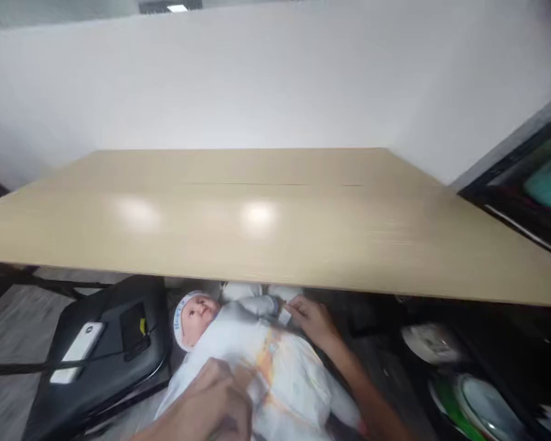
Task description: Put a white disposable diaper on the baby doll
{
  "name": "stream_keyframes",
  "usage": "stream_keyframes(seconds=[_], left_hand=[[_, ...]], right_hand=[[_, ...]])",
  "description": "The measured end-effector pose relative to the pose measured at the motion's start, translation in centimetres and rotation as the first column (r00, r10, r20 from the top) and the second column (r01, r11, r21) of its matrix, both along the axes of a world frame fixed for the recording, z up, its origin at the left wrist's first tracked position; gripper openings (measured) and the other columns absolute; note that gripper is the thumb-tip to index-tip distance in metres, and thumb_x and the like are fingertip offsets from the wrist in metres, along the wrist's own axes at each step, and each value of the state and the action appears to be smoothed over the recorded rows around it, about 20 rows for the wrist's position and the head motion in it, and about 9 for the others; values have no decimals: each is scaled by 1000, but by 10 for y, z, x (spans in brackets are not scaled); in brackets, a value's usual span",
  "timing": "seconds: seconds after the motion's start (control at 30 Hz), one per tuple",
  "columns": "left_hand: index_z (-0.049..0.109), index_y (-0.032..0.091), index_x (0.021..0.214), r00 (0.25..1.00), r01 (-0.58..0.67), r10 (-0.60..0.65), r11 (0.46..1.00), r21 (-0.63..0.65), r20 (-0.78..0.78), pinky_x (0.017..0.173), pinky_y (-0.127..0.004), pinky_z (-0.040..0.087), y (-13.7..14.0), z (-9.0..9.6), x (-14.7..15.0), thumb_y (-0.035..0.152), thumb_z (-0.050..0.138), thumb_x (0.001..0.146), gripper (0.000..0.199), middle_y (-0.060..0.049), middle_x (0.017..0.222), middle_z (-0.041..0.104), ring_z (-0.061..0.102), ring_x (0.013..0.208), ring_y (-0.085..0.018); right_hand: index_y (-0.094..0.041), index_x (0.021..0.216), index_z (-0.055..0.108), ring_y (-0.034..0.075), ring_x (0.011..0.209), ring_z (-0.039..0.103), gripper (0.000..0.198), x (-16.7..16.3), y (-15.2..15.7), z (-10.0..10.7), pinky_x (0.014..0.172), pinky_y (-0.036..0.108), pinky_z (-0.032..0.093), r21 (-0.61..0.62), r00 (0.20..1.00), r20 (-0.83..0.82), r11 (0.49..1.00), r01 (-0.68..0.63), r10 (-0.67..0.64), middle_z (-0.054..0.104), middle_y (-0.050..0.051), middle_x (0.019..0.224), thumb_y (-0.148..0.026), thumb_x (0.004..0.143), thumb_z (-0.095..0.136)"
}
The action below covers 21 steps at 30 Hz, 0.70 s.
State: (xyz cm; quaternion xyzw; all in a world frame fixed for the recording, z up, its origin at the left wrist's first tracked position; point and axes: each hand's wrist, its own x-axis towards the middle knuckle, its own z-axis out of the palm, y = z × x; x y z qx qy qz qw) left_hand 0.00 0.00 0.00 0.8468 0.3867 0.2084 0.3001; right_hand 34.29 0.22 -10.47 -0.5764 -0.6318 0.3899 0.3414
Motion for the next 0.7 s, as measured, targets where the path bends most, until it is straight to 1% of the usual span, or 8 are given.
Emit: stream_keyframes(seconds=[0.13, 0.23, 0.27, 0.37, 0.43, 0.5, 0.6, 0.7], left_hand=[[72, 20, 122, 1000, 4, -4, 1000, 3, -3, 91, -41, 64, -27, 12, -7, 51, 64, 109, 35, -9, 120, 74, 72, 101, -22], [71, 22, 129, 999, 36, -36, 999, 13, -11, 96, -43, 64, -68, 24, -13, 49, 61, 111, 34, -11, 130, 72, 71, 108, -23], [70, 18, 132, 998, 55, -55, 998, 20, -13, 97, -44, 63, -82, 28, -14, 49, 54, 114, 39, -9, 129, 72, 72, 112, -26], [63, 31, 146, 994, 111, -110, 993, 44, -17, 107, -41, 60, -109, 39, -6, 50, 60, 111, 40, -6, 141, 72, 67, 122, -26], [47, 31, 160, 986, 167, -164, 982, 83, -38, 116, -39, 54, -110, 48, 9, 45, 62, 111, 54, -6, 154, 65, 60, 133, -24], [36, 23, 165, 976, 208, -200, 972, 113, -82, 120, -40, 49, -101, 57, 26, 44, 62, 112, 62, -9, 161, 59, 55, 140, -26], [45, 22, 154, 955, 259, -247, 964, 59, -166, 117, -40, 46, -85, 68, 45, 36, 62, 112, 48, -7, 155, 62, 54, 137, -26], [51, 23, 145, 951, 281, -277, 960, 8, -138, 114, -40, 43, -80, 71, 50, 27, 61, 112, 34, -4, 147, 65, 54, 130, -25]], right_hand=[[-23, 81, 70, 28, 75, 78, 44, 2, 0, 3, 68, 37, 56, 6, 1000, 2, 1000, 19, -19, 81, 11, 81, -65, 93, 63], [-23, 83, 70, 27, 74, 76, 43, 4, 0, 11, 68, 37, 55, 18, 1000, 18, 1000, 21, -22, 81, 10, 81, -65, 94, 63], [-23, 85, 70, 27, 75, 76, 43, 3, -1, 14, 69, 37, 55, 22, 1000, 24, 1000, 17, -18, 81, 9, 83, -65, 95, 63], [-23, 93, 73, 28, 85, 75, 41, -1, -5, 31, 78, 40, 56, 49, 999, 50, 999, 9, -12, 81, 9, 93, -62, 98, 62], [-24, 99, 74, 29, 94, 74, 35, -7, -12, 47, 87, 42, 55, 63, 998, 67, 998, -5, 1, 81, 9, 101, -57, 102, 62], [-25, 103, 75, 28, 99, 73, 29, -15, -21, 66, 91, 42, 54, 69, 996, 77, 997, -40, 35, 81, 8, 106, -50, 105, 61], [-24, 106, 73, 26, 106, 72, 24, -27, -38, 95, 96, 40, 53, 108, 993, 66, 988, -107, 101, 78, 7, 110, -42, 110, 57], [-26, 112, 72, 23, 113, 69, 19, -38, -51, 116, 102, 37, 53, 105, 977, 11, 972, -211, 211, 75, 5, 116, -38, 112, 57]])
